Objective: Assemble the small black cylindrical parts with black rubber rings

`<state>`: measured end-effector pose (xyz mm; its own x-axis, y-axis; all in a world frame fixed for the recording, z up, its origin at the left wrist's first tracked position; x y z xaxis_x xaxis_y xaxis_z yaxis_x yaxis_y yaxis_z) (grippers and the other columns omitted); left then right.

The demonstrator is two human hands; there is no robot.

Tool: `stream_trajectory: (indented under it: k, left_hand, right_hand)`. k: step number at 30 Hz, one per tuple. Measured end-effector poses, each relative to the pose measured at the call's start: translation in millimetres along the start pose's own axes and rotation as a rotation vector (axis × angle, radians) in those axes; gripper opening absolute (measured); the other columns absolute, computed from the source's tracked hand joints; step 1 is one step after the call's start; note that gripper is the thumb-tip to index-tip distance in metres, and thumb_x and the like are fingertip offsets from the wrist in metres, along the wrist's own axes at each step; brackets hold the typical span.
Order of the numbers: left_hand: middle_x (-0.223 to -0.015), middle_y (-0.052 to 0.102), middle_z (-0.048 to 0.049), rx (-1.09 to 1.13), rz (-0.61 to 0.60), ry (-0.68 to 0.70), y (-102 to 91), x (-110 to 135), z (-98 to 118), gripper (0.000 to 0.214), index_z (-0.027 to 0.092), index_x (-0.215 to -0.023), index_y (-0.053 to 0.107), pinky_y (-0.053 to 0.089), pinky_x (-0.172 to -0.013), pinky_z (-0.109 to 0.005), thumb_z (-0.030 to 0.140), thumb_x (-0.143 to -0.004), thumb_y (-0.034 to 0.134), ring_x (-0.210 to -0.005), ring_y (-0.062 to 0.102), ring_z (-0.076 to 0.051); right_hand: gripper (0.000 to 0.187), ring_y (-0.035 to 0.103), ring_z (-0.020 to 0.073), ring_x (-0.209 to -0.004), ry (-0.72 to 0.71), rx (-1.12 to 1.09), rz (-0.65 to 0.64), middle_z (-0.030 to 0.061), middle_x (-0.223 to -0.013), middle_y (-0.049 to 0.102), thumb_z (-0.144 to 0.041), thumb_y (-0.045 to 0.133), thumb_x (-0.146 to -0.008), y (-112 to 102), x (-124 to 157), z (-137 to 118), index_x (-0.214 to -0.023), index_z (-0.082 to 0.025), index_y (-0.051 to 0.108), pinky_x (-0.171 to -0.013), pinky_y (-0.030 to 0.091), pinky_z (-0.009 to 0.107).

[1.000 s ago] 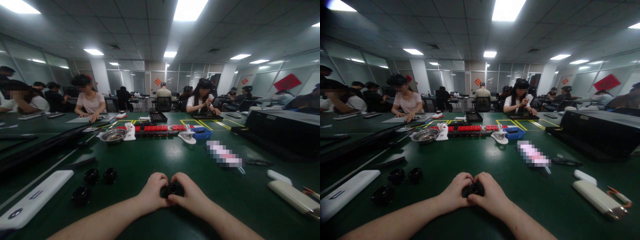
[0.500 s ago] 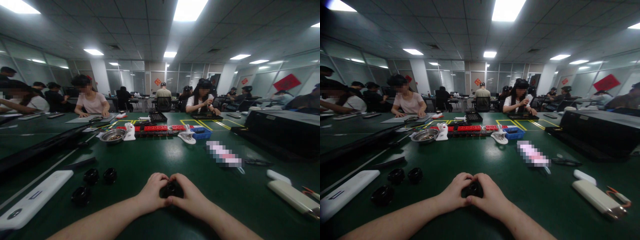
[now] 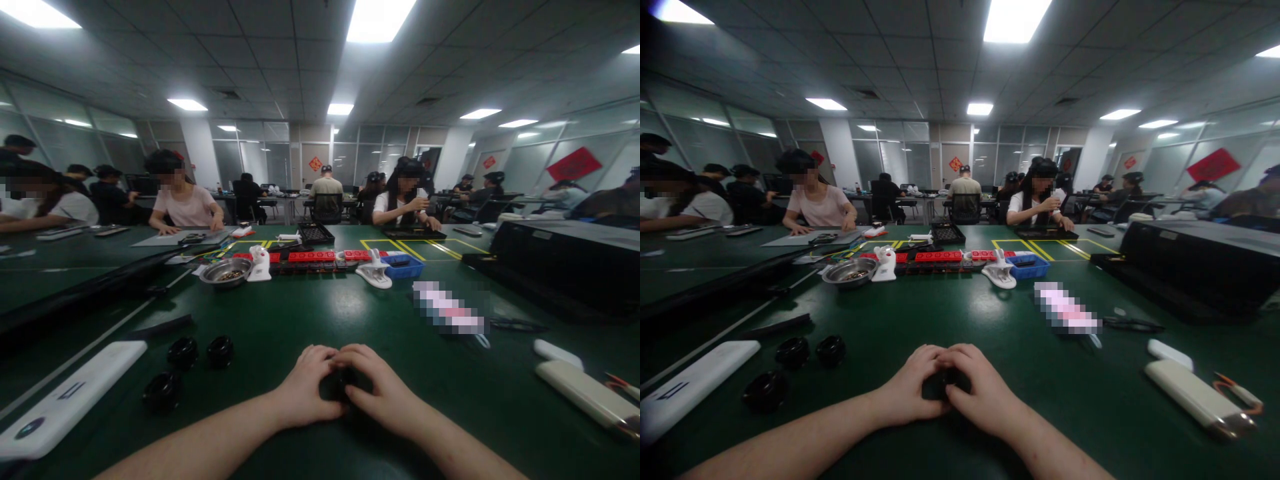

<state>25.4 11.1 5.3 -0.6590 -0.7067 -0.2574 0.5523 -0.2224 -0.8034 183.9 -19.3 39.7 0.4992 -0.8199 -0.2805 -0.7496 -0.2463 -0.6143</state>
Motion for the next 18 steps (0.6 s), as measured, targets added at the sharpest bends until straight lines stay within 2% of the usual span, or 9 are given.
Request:
stream_trajectory:
  k: [3, 6, 9, 11, 13, 16, 18]
  left_hand:
    - [-0.104, 0.052, -0.0045, -0.013, 0.028, -0.068, -1.5, 0.0, 1.2, 0.059, 0.021, -0.101, 0.054, 0.036, -0.09, -0.041, 0.04, -0.051, 0.078, -0.097, 0.047, -0.025]
    - [-0.096, 0.053, -0.0044, -0.034, 0.051, -0.118, -1.5, 0.0, 1.9, 0.045, 0.019, -0.086, 0.056, 0.039, -0.086, -0.04, 0.041, -0.053, 0.077, -0.093, 0.048, -0.025]
    - [-0.097, 0.053, -0.0043, -0.034, 0.043, -0.1, -0.3, 0.2, 2.7, 0.032, 0.019, -0.081, 0.058, 0.04, -0.085, -0.038, 0.034, -0.058, 0.075, -0.094, 0.048, -0.024]
    - [-0.1, 0.054, -0.0033, -0.03, 0.027, -0.077, 0.1, 0.5, 3.5, 0.029, 0.021, -0.085, 0.06, 0.037, -0.09, -0.038, 0.027, -0.059, 0.072, -0.097, 0.049, -0.023]
    - [-0.106, 0.054, -0.0027, -0.02, 0.004, -0.057, -0.2, 0.9, 4.4, 0.037, 0.023, -0.096, 0.059, 0.028, -0.099, -0.043, 0.025, -0.061, 0.071, -0.102, 0.048, -0.024]
    - [-0.115, 0.052, -0.0049, 0.011, -0.019, -0.066, -1.3, 1.2, 4.9, 0.056, 0.024, -0.112, 0.05, 0.014, -0.104, -0.052, 0.035, -0.061, 0.072, -0.11, 0.045, -0.026]
    - [-0.113, 0.052, -0.0061, 0.022, -0.01, -0.097, -1.9, 0.9, 4.2, 0.059, 0.022, -0.109, 0.051, 0.014, -0.104, -0.054, 0.041, -0.058, 0.074, -0.109, 0.045, -0.027]
  right_hand:
    - [0.035, 0.05, 0.0216, -0.093, 0.068, 0.048, 0.061, 0.0059, -0.098, 0.055, -0.014, 0.063, -0.066, 2.3, -0.5, 5.3, -0.1, -0.018, 0.053, -0.082, 0.04, 0.035]
    - [0.028, 0.051, 0.0214, -0.086, 0.13, 0.111, 0.083, 0.0043, -0.089, 0.055, -0.018, 0.067, -0.063, 4.4, -0.9, 8.3, -0.088, -0.017, 0.053, -0.075, 0.041, 0.033]
    - [0.022, 0.051, 0.0204, -0.087, 0.101, 0.1, 0.066, 0.0037, -0.089, 0.054, -0.011, 0.062, -0.064, 4.4, -1.8, 5.9, -0.084, -0.018, 0.055, -0.077, 0.041, 0.032]
    - [0.027, 0.051, 0.0196, -0.093, 0.045, 0.053, 0.029, 0.004, -0.094, 0.054, -0.004, 0.055, -0.064, 4.2, -2.1, 3.2, -0.086, -0.019, 0.057, -0.083, 0.04, 0.032]
    - [0.041, 0.05, 0.0193, -0.099, -0.002, 0.003, -0.01, 0.0044, -0.101, 0.054, 0.001, 0.049, -0.061, 4.2, -1.9, 1.9, -0.094, -0.021, 0.058, -0.088, 0.038, 0.032]
    - [0.053, 0.047, 0.0204, -0.107, 0.0, -0.027, 0.002, 0.0058, -0.112, 0.053, 0.0, 0.05, -0.061, 4.0, -0.6, 4.3, -0.11, -0.021, 0.052, -0.094, 0.035, 0.035]
    - [0.051, 0.046, 0.0216, -0.108, 0.044, -0.007, 0.038, 0.0074, -0.114, 0.053, -0.006, 0.054, -0.065, 3.7, 0.3, 7.3, -0.114, -0.02, 0.048, -0.095, 0.034, 0.037]
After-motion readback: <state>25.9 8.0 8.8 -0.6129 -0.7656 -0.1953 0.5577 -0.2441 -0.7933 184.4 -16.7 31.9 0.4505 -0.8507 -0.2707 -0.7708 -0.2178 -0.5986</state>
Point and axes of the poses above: each hand's wrist, its own x-axis away from the middle knuckle, its own y-axis out of the palm, z = x × y, the point moved 2 cm from there along -x, towards the middle knuckle
